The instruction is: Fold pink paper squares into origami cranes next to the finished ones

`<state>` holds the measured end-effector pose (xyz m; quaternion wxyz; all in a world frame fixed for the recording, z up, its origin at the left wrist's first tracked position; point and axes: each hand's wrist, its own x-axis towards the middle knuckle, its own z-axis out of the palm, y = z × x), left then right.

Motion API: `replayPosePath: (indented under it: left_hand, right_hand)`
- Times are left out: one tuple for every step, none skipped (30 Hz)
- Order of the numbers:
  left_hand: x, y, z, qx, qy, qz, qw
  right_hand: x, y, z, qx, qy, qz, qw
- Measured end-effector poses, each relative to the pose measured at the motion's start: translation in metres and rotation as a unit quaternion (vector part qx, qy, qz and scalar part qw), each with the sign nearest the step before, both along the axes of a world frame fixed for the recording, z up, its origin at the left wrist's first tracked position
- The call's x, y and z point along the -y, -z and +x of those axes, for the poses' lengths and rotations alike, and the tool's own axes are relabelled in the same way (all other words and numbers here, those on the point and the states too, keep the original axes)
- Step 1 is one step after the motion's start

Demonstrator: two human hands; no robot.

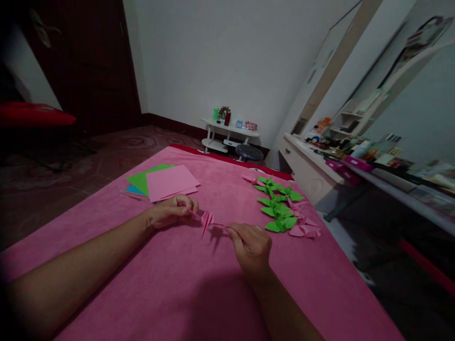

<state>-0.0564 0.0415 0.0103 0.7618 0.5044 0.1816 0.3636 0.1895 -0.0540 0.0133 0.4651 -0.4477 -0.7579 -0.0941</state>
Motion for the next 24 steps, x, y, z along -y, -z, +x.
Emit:
replayPosePath:
  left_hand:
    - [0.001, -0.001, 0.0, -0.003, 0.003, 0.004, 1.0]
    - [0.001, -0.002, 0.0, -0.004, 0.007, 0.007, 1.0]
    - [0.001, -0.002, 0.001, -0.005, 0.012, 0.01, 1.0]
    - [0.001, -0.003, 0.001, -0.006, 0.016, 0.014, 1.0]
    - [0.001, -0.003, 0.001, -0.007, 0.019, 0.017, 1.0]
    - [0.001, -0.003, 0.002, -0.008, 0.021, 0.02, 1.0]
    - [0.001, -0.003, 0.002, -0.006, 0.022, 0.023, 0.999]
    - [0.001, -0.003, 0.002, -0.005, 0.024, 0.026, 0.999]
    - [0.002, -0.003, 0.003, -0.003, 0.027, 0.028, 0.999]
    - [0.002, -0.003, 0.003, -0.002, 0.031, 0.032, 0.999]
    - [0.002, -0.003, 0.003, -0.004, 0.035, 0.036, 0.999]
    - [0.002, -0.002, 0.003, -0.008, 0.039, 0.041, 0.998]
    - [0.003, -0.002, 0.003, -0.016, 0.037, 0.045, 0.998]
    - [0.003, -0.001, 0.003, -0.026, 0.032, 0.048, 0.998]
    - [0.003, 0.0, 0.003, -0.038, 0.024, 0.049, 0.998]
    - [0.003, 0.001, 0.004, -0.053, 0.016, 0.047, 0.997]
    - [0.003, 0.002, 0.005, -0.07, 0.009, 0.043, 0.997]
    - [0.004, 0.002, 0.007, -0.089, 0.002, 0.037, 0.995]
    - [0.004, 0.003, 0.009, -0.109, -0.004, 0.03, 0.994]
    - [0.005, 0.003, 0.012, -0.13, -0.013, 0.022, 0.991]
    - [0.005, 0.002, 0.015, -0.15, -0.027, 0.013, 0.988]
    - [0.006, 0.002, 0.018, -0.171, -0.044, 0.005, 0.984]
    - [0.007, 0.0, 0.021, -0.193, -0.061, -0.001, 0.979]
    - [0.007, -0.001, 0.024, -0.216, -0.076, -0.005, 0.974]
  right_hand:
    - [0.0, -0.001, 0.001, -0.001, -0.002, 0.007, 1.0]
    - [0.0, -0.001, 0.002, 0.0, -0.004, 0.014, 1.0]
    - [0.0, -0.002, 0.004, 0.001, -0.006, 0.022, 1.0]
    - [0.0, -0.003, 0.005, 0.003, -0.008, 0.032, 0.999]
    - [0.0, -0.004, 0.007, 0.007, -0.011, 0.042, 0.999]
    - [0.0, -0.005, 0.009, 0.012, -0.016, 0.049, 0.999]
    - [0.0, -0.005, 0.011, 0.016, -0.022, 0.055, 0.998]
    - [0.0, -0.006, 0.012, 0.02, -0.029, 0.06, 0.998]
    - [0.0, -0.007, 0.013, 0.02, -0.035, 0.063, 0.997]
    - [0.0, -0.008, 0.014, 0.018, -0.038, 0.063, 0.997]
    - [0.001, -0.009, 0.013, 0.011, -0.039, 0.063, 0.997]
    - [0.001, -0.01, 0.012, 0.0, -0.037, 0.063, 0.997]
    - [0.002, -0.011, 0.011, -0.016, -0.032, 0.06, 0.998]
    - [0.002, -0.012, 0.008, -0.039, -0.026, 0.051, 0.998]
    - [0.002, -0.013, 0.006, -0.069, -0.016, 0.033, 0.997]
    - [0.002, -0.014, 0.004, -0.109, -0.007, -0.002, 0.994]
    - [0.001, -0.014, 0.002, -0.157, -0.002, -0.054, 0.986]
    - [-0.001, -0.014, 0.001, -0.209, -0.002, -0.121, 0.97]
    - [-0.003, -0.013, 0.001, -0.26, -0.009, -0.195, 0.946]
    - [-0.005, -0.012, 0.001, -0.306, -0.018, -0.268, 0.914]
    - [-0.008, -0.01, 0.003, -0.343, -0.029, -0.331, 0.878]
    - [-0.011, -0.008, 0.005, -0.372, -0.039, -0.381, 0.846]
    - [-0.013, -0.006, 0.008, -0.394, -0.043, -0.416, 0.818]
    - [-0.016, -0.004, 0.011, -0.411, -0.045, -0.44, 0.797]
